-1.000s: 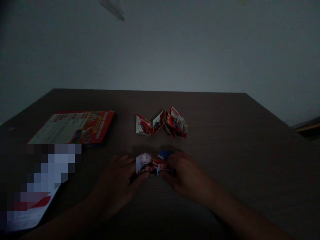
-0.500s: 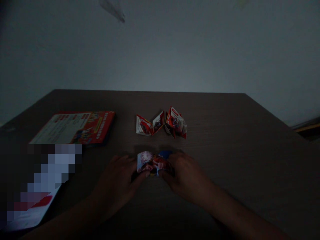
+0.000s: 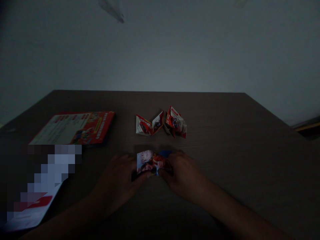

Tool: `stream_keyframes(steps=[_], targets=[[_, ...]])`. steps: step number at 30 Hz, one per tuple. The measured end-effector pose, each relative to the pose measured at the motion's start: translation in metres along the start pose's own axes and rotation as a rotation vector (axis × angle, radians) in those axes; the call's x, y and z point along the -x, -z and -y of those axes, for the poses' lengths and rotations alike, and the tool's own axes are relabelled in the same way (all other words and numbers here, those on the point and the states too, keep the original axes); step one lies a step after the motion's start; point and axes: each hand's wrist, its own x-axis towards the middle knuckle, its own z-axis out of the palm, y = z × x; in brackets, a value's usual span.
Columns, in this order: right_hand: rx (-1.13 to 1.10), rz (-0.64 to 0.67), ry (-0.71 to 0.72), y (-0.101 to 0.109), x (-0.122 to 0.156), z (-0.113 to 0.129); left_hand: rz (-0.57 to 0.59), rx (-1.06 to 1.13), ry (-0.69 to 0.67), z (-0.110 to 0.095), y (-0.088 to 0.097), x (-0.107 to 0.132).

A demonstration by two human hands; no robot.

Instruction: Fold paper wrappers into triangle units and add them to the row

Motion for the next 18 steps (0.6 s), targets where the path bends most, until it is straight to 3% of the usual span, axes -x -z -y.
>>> stream_keyframes(steps=[18], targets=[[0.075,-0.010,-0.082,0.0016,-0.0019,0.0100,0.058,-0.019,0.057,-0.0057,0.0067,-0.0042]])
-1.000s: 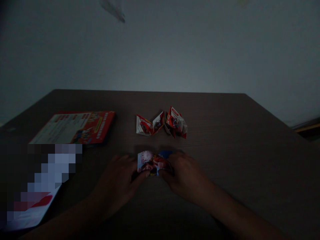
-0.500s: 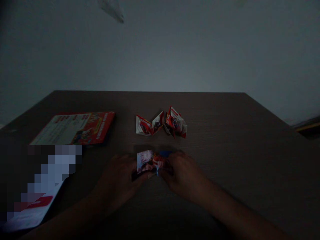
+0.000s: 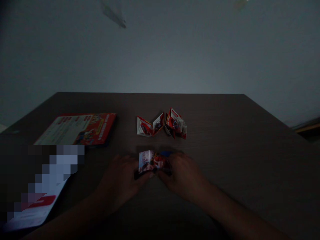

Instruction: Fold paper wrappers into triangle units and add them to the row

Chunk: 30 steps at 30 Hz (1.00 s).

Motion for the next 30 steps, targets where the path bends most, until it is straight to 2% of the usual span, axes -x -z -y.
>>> stream_keyframes(steps=[14,30], targets=[[0.069,-0.049,-0.028,-0.004,-0.003,0.002,0.011,0.012,-0.014,0.002,0.002,0.000],[0.034,0.048,-0.050,0.002,-0.001,-0.010,0.075,-0.029,-0.023,0.008,0.004,-0.003]])
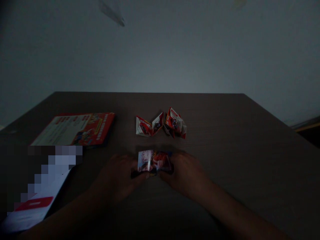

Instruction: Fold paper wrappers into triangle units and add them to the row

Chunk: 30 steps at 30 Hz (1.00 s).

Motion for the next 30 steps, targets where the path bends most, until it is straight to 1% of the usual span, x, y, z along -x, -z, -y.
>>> stream_keyframes(steps=[4,9,15,21,25,27,29,30], targets=[[-0.001,0.012,0.016,0.003,0.001,-0.002,0.005,-0.002,-0.002,-0.002,0.003,0.001],[0.016,0.066,-0.047,0.009,0.001,-0.002,0.014,-0.004,0.021,-0.005,0.006,0.001],[-0.005,0.124,-0.073,0.017,0.001,-0.004,0.005,-0.009,0.006,-0.004,0.005,0.001],[-0.078,0.193,-0.094,0.025,0.000,-0.015,-0.019,-0.002,-0.014,0.000,0.001,0.002],[-0.128,0.225,-0.090,0.030,0.001,-0.022,-0.025,0.016,-0.014,0.000,0.001,0.002],[-0.187,0.224,-0.073,0.031,0.004,-0.021,-0.023,0.016,-0.005,-0.001,0.002,0.002],[-0.260,0.191,-0.042,0.030,0.006,-0.015,-0.021,0.012,0.007,-0.003,0.004,0.002],[-0.288,0.154,-0.016,0.028,0.007,-0.012,-0.019,0.009,0.012,-0.003,0.004,0.001]])
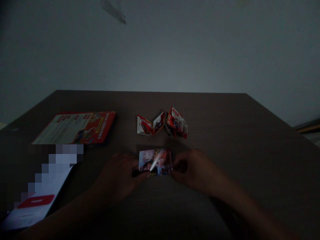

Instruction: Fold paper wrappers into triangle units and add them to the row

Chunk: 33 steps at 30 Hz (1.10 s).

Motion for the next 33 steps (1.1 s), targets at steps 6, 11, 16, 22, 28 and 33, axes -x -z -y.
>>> stream_keyframes(steps=[6,11,16,22,28,33], targets=[[0.087,-0.133,0.095,-0.024,-0.006,0.009,0.010,0.003,-0.009,0.002,-0.002,-0.001],[0.207,-0.143,0.063,-0.031,-0.011,0.009,0.032,0.005,-0.012,0.002,0.000,0.000],[0.193,-0.106,0.038,-0.029,-0.010,0.011,0.046,-0.015,0.000,0.006,0.003,0.000],[0.216,-0.110,0.067,-0.030,-0.010,0.012,0.063,-0.030,-0.007,0.008,0.004,-0.001],[0.270,-0.130,0.071,-0.032,-0.011,0.014,0.046,-0.018,-0.011,0.008,0.004,-0.001],[0.271,-0.117,0.053,-0.032,-0.011,0.013,0.070,0.004,-0.041,0.014,0.008,0.000]])
